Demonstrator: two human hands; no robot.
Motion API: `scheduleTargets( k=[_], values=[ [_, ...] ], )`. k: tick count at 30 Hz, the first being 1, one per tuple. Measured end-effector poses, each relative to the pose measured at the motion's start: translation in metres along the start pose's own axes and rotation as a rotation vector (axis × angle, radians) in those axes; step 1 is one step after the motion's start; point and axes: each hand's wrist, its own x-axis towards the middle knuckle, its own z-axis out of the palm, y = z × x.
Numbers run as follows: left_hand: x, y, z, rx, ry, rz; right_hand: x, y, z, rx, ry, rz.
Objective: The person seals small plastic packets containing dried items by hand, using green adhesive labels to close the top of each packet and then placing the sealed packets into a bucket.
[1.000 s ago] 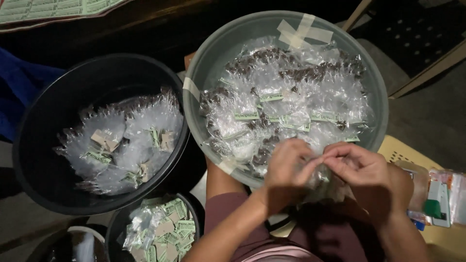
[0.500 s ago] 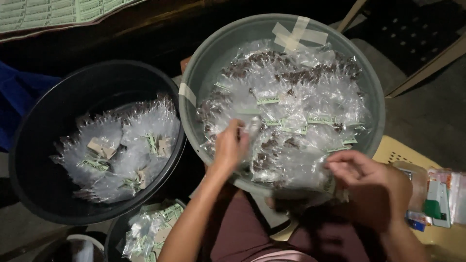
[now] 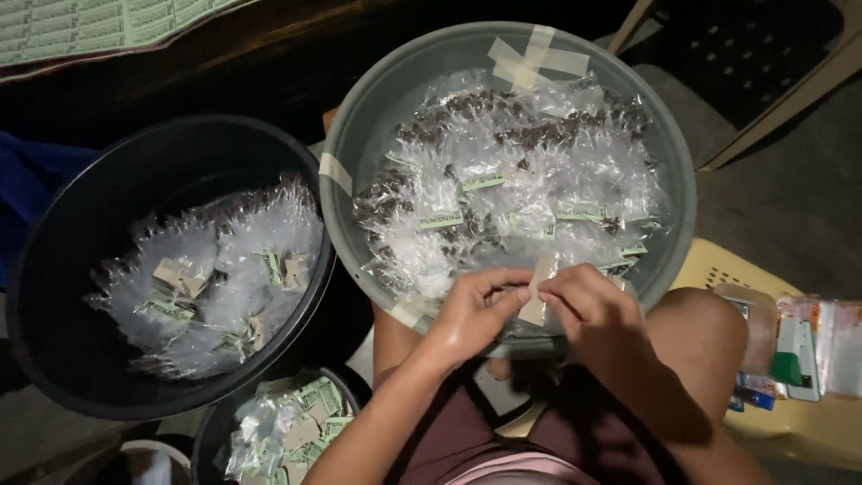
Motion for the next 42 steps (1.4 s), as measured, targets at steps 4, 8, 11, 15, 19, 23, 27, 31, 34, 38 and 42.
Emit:
scheduleTargets(
  k=[4, 8, 11, 15, 19, 23, 27, 31, 34, 38, 42],
  values=[
    [-0.005, 0.0, 0.003, 0.02, -0.015, 0.036, 0.003, -0.001, -0.004, -0.012, 0.048, -0.052],
    [-0.006, 0.009, 0.004, 0.266, -0.009, 0.228, 0.006, -0.003, -0.005, -0.05, 0.017, -0.005],
    [-0.007, 0.013, 0.002, 0.486, -0.024, 0.354, 0.01, -0.011, -0.015, 0.029, -0.03, -0.04],
    [-0.006, -0.034, 0.003, 0.529, -0.134, 0.317, 0.01, -0.008, -0.022, 0.274, -0.037, -0.116],
    [-0.006, -0.039, 0.011, 0.493, -0.161, 0.258, 0.007, -0.005, -0.036, 0.443, -0.097, -0.063],
    [-0.005, -0.009, 0.005, -0.042, -0.209, -0.077, -0.011, 0.044, -0.035, 0.816, -0.311, 0.089],
    [-0.017, 0.006, -0.008, -0.27, -0.266, 0.037, -0.001, 0.079, -0.058, 0.293, -0.48, -0.217],
    [-0.024, 0.027, 0.024, 0.256, -0.151, 0.04, -0.009, 0.041, -0.064, 0.292, -0.296, -0.111],
    [-0.035, 0.029, 0.05, 0.344, -0.108, 0.299, -0.033, 0.05, -0.041, 0.872, -0.261, 0.025],
    [-0.039, 0.024, 0.05, 0.504, -0.063, 0.61, -0.044, 0.041, -0.032, 1.071, -0.181, 0.587],
    [-0.047, 0.033, 0.041, 0.32, -0.212, 0.707, -0.053, 0.047, -0.025, 1.083, -0.307, 0.638]
  ],
)
